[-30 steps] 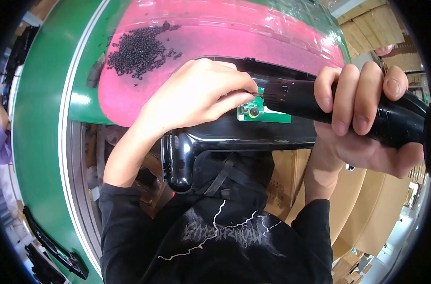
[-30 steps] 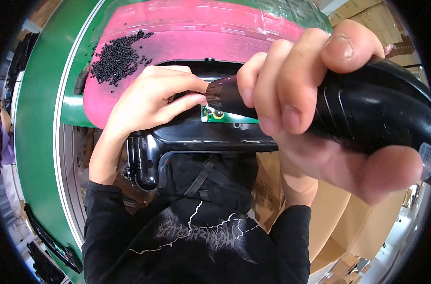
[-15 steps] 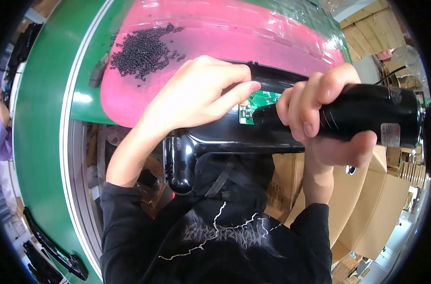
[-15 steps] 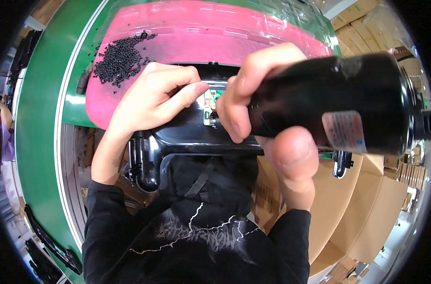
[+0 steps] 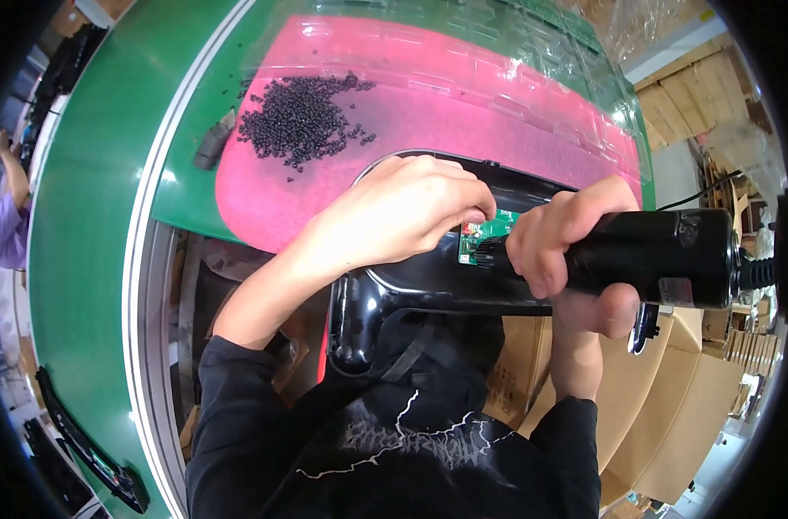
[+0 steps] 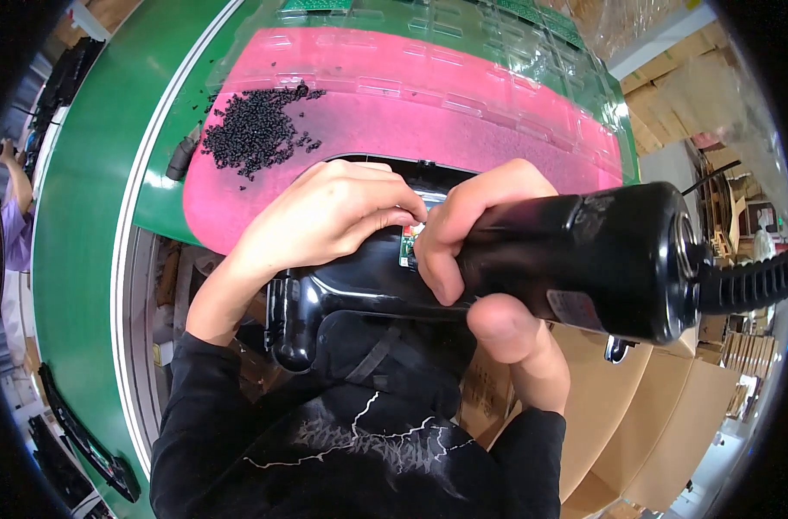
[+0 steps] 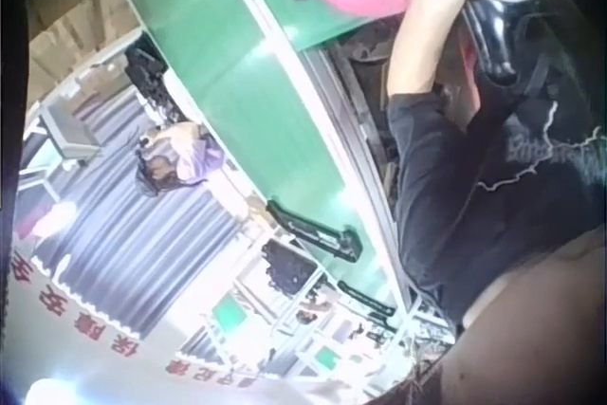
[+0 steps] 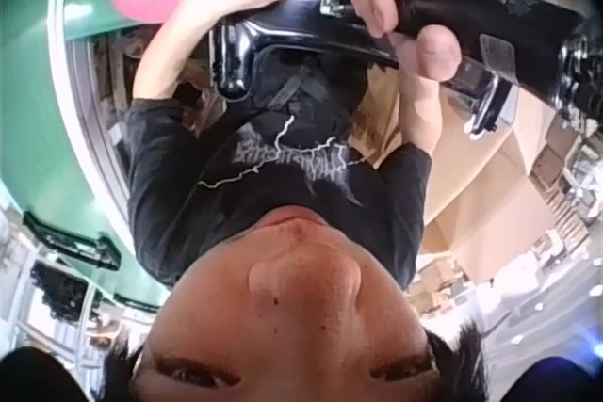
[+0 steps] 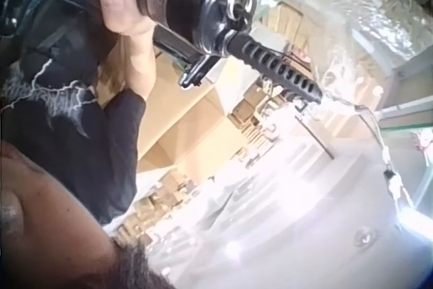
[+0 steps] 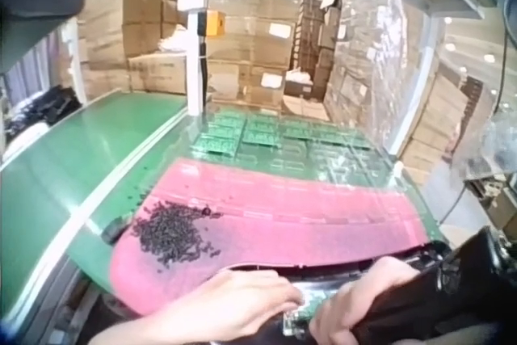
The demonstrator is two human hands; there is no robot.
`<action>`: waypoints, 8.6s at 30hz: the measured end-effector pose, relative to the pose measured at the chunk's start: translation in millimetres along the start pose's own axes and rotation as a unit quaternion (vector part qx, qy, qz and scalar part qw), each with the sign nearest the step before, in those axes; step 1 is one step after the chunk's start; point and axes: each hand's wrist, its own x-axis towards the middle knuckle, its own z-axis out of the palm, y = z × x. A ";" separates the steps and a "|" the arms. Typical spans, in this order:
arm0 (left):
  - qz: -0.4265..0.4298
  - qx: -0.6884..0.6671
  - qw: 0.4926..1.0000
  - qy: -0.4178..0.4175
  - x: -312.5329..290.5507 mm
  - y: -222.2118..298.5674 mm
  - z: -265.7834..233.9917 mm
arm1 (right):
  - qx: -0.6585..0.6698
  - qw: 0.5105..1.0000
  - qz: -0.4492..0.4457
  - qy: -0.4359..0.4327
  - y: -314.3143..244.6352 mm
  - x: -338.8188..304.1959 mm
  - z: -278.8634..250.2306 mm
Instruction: Assemble circuit boards into plastic console housings using an electric screwdriver and pack them into a box.
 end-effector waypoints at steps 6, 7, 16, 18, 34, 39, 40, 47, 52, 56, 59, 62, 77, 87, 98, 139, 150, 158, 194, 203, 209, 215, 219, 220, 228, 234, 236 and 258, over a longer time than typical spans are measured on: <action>0.008 0.054 0.998 -0.038 4.7 3.2 -6.2 | -0.033 0.991 0.039 -0.122 -4.2 12.0 -19.7; 0.024 0.036 0.999 -0.018 4.5 -2.6 -1.3 | -0.039 0.986 0.037 -0.158 -5.1 12.0 -20.2; -0.022 0.074 0.992 -0.102 4.4 -3.9 -4.2 | 0.021 0.991 -0.093 -0.088 4.0 11.0 -23.0; 0.013 0.034 0.996 -0.084 7.8 -5.8 0.3 | 0.087 0.962 -0.175 -0.190 1.1 17.8 -41.6; -0.066 0.031 0.991 -0.112 8.8 -0.8 -3.3 | 0.006 0.988 -0.140 -0.057 -11.6 -2.4 -73.9; -0.101 0.093 0.980 -0.143 8.1 -1.0 -5.1 | -0.021 0.995 -0.091 0.036 -9.3 -7.8 -77.7; -0.097 0.090 0.980 -0.147 11.0 0.2 -5.2 | -0.024 0.995 -0.090 0.041 -10.9 -9.2 -78.1; -0.098 0.098 0.980 -0.145 8.7 -2.4 -6.2 | -0.044 0.996 -0.052 0.063 -1.8 -6.1 -73.0; -0.097 0.099 0.979 -0.146 8.9 -1.7 -6.0 | -0.149 0.986 -0.049 0.064 -3.6 0.4 -63.8; -0.093 0.105 0.980 -0.138 5.7 -0.3 -7.4 | -0.146 0.986 -0.060 0.062 -0.2 1.7 -64.2; -0.087 0.105 0.982 -0.133 3.8 0.1 -6.4 | -0.047 0.997 -0.058 0.015 1.2 -1.5 -73.8; -0.082 0.099 0.983 -0.129 2.6 -0.5 -6.3 | -0.034 0.998 -0.057 0.006 1.6 -2.9 -78.4; -0.312 -0.043 0.910 0.270 -96.9 32.7 -30.9 | 0.241 0.966 0.043 0.079 -15.5 18.7 -101.4; -0.304 -0.633 0.695 0.155 -136.1 43.4 72.7 | 0.167 0.950 0.117 0.236 -20.1 24.8 -149.5; -0.037 -0.565 0.735 0.373 -235.8 -28.8 -87.7 | -0.540 0.613 -0.028 0.576 -95.5 -179.9 -403.1; -0.201 -0.157 0.894 0.368 -105.4 3.1 -41.8 | 0.049 -0.249 -0.097 -0.963 -54.1 -517.9 -520.4; -0.161 -0.304 0.909 0.235 -48.7 -32.5 1.9 | 0.556 -0.539 0.203 -0.599 -195.0 -377.5 -481.7; -0.160 -0.189 0.949 0.193 -46.1 -35.6 5.7 | 0.783 -0.587 0.040 -0.202 -156.5 -214.1 -282.7; -0.092 -0.160 0.928 0.324 -50.2 -5.5 1.9 | 0.671 -0.698 0.220 0.120 134.6 228.4 17.7; -0.024 -0.324 0.842 0.430 -48.3 31.8 -5.2 | 0.048 -0.963 -0.088 0.251 -18.0 59.0 3.6; -0.159 -0.398 0.894 0.129 -36.5 66.4 -18.5 | 0.389 -0.908 0.084 0.127 -40.5 -1.8 -24.5; -0.081 -0.250 0.941 -0.215 -20.7 72.6 -14.8 | 0.481 -0.851 0.149 0.149 -30.9 -40.8 -55.7; -0.111 -0.239 0.917 -0.301 -10.3 72.7 -19.8 | 0.437 -0.889 0.075 0.112 -30.2 -72.3 -71.6; -0.104 -0.257 0.915 -0.295 -8.5 72.2 -20.7 | 0.406 -0.905 0.067 0.109 -29.4 -74.4 -73.4; -0.117 -0.220 0.899 -0.359 1.5 78.9 -21.4 | 0.403 -0.910 0.086 0.048 -23.5 -83.5 -60.8; -0.117 -0.193 0.946 -0.234 -6.3 68.8 -21.5 | 0.339 -0.939 -0.056 0.004 -39.3 -83.9 -73.1; -0.159 -0.198 0.959 -0.124 -5.8 67.4 -17.1 | 0.306 -0.946 -0.104 -0.028 -35.5 -84.2 -77.9; -0.117 0.054 0.986 -0.103 20.7 1.5 -3.9 | 0.460 -0.883 -0.038 0.082 21.8 -34.8 -120.7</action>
